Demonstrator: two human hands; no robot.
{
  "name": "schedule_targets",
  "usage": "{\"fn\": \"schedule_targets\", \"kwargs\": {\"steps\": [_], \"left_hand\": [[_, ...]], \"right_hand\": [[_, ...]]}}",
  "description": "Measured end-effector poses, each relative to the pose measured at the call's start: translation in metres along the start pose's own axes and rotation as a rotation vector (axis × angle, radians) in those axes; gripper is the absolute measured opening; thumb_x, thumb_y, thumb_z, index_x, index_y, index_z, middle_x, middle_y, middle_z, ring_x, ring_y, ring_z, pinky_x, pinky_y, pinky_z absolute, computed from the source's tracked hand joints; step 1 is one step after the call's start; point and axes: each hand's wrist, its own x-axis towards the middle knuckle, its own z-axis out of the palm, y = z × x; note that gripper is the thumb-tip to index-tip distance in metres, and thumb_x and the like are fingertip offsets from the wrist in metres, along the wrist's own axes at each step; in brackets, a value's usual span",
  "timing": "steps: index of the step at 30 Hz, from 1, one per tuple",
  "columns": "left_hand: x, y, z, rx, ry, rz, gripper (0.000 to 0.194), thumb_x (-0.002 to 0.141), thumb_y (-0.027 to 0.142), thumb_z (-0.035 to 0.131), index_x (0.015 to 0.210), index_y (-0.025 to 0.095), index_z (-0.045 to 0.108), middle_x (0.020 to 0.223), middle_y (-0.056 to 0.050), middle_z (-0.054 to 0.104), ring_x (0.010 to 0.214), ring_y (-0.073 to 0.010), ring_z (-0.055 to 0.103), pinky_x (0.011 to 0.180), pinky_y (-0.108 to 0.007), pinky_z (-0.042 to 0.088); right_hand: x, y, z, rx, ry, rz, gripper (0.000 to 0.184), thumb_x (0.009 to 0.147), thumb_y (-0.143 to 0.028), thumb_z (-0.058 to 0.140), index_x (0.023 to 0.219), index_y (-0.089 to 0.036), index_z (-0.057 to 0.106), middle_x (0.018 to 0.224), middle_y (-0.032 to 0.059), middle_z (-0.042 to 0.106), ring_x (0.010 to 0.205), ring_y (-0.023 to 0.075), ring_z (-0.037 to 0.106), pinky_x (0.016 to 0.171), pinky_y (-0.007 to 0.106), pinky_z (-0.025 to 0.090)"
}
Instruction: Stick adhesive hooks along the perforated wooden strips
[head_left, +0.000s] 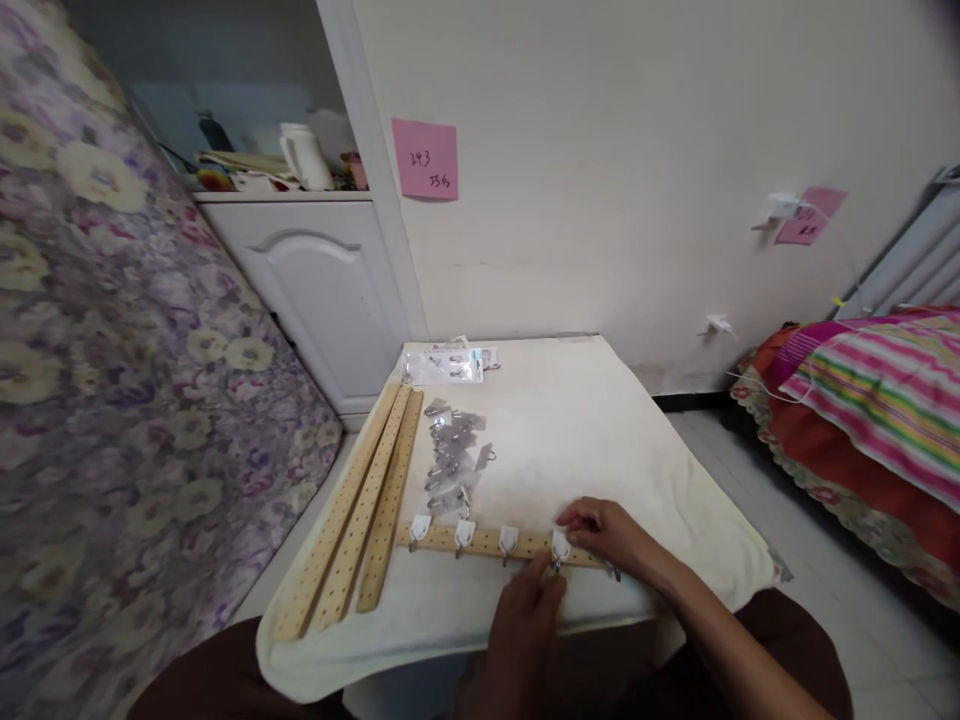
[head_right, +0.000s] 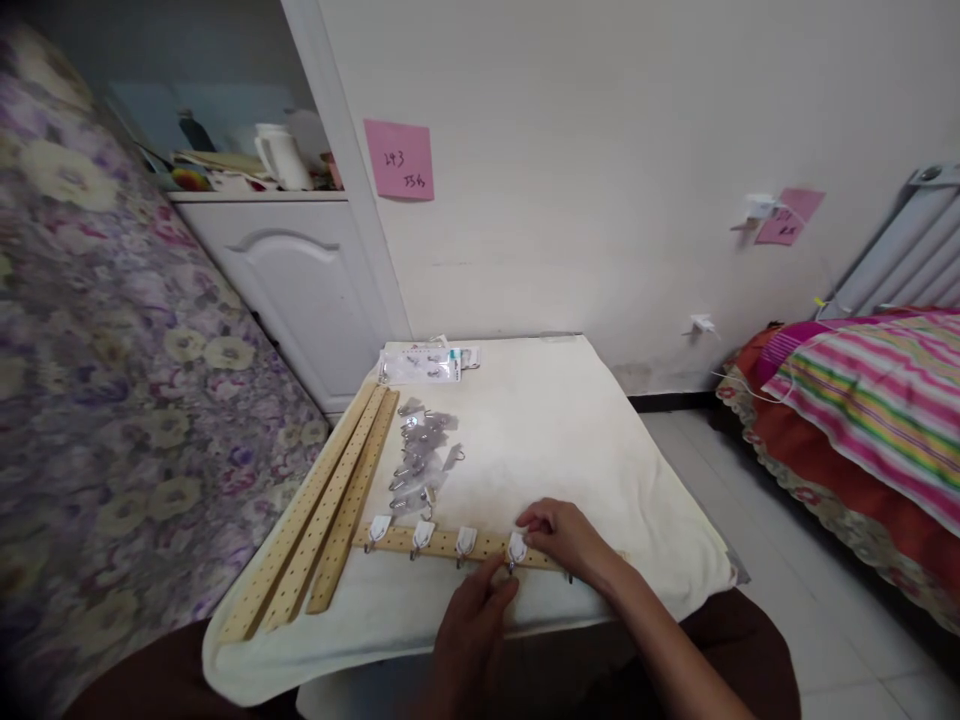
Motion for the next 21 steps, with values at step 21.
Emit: {"fn": "schedule_targets", "kwargs": {"steps": [21], "left_hand": [[-0.005, -0.025, 0.016, 0.246, 0.112, 0.46, 0.042, 0.071, 0.005, 0.043, 0.107, 0.017, 0.059, 0.136, -0.011, 0.05, 0.103, -0.0246, 0.054, 0.082, -0.041, 0.05]], "right_hand": [[0.006, -0.001, 0.006, -0.002, -0.041, -0.038, 0.017, 0.073, -0.017, 0.057, 0.083, -0.019, 0.071, 0.084, 0.0033, 0.068, 0.08, 0.0183, 0.061, 0.072, 0.028, 0.046]]}}
